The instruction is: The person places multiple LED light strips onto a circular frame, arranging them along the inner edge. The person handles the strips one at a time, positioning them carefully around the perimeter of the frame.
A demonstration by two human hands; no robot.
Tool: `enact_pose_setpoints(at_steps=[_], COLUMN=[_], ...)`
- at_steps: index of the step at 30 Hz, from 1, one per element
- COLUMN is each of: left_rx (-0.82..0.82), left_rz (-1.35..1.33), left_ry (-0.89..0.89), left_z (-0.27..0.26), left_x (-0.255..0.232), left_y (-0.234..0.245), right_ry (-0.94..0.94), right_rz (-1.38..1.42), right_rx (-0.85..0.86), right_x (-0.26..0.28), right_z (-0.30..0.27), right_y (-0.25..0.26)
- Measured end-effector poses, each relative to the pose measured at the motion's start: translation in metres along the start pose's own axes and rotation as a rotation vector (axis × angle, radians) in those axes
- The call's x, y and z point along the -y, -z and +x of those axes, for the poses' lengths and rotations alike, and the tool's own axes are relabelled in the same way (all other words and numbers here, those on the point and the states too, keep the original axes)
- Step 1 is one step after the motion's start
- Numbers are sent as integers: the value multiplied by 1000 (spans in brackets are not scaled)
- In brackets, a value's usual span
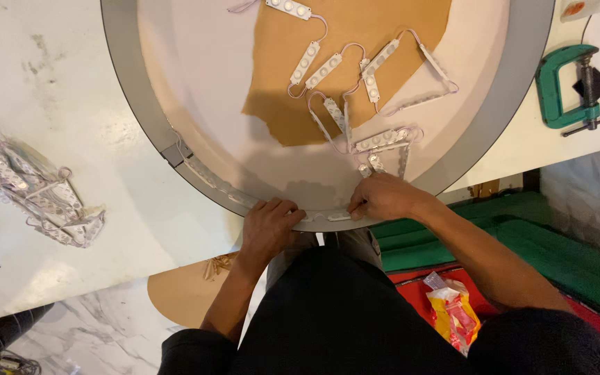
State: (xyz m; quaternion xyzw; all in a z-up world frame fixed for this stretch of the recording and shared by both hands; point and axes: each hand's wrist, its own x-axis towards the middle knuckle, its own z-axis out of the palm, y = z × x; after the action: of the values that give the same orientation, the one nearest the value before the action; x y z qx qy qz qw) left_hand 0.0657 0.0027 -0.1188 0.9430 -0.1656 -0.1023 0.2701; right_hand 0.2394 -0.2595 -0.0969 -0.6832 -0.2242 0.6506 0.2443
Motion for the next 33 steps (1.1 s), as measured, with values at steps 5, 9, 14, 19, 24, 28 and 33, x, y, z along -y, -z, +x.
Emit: enact_pose_setpoints(at_steps=[5, 9, 14, 19, 24, 28, 33], left_rx=[-10, 27, 38, 29, 86, 17, 13], left_rz=[42, -15, 34, 56, -4, 27, 80], left_ry=[14, 25, 2, -3, 16, -7, -23], left_z=[3, 5, 3, 7, 8, 4, 9], left_x=[-4, -3, -2, -5, -5, -2, -6], left_y=[6, 9, 8, 13, 18, 11, 18], right_ry=[-16, -8, -18, 20, 78, 39, 14], right_rz=[-8, -2, -19, -38, -75, -1, -11], right_rx=[-8, -8, -6, -5, 15, -22, -28], right_x=[4, 2, 1, 2, 0, 5, 3], right_z=[-1, 0, 0, -1, 1, -3, 1], right_y=[2, 1, 1, 3, 1, 2, -1])
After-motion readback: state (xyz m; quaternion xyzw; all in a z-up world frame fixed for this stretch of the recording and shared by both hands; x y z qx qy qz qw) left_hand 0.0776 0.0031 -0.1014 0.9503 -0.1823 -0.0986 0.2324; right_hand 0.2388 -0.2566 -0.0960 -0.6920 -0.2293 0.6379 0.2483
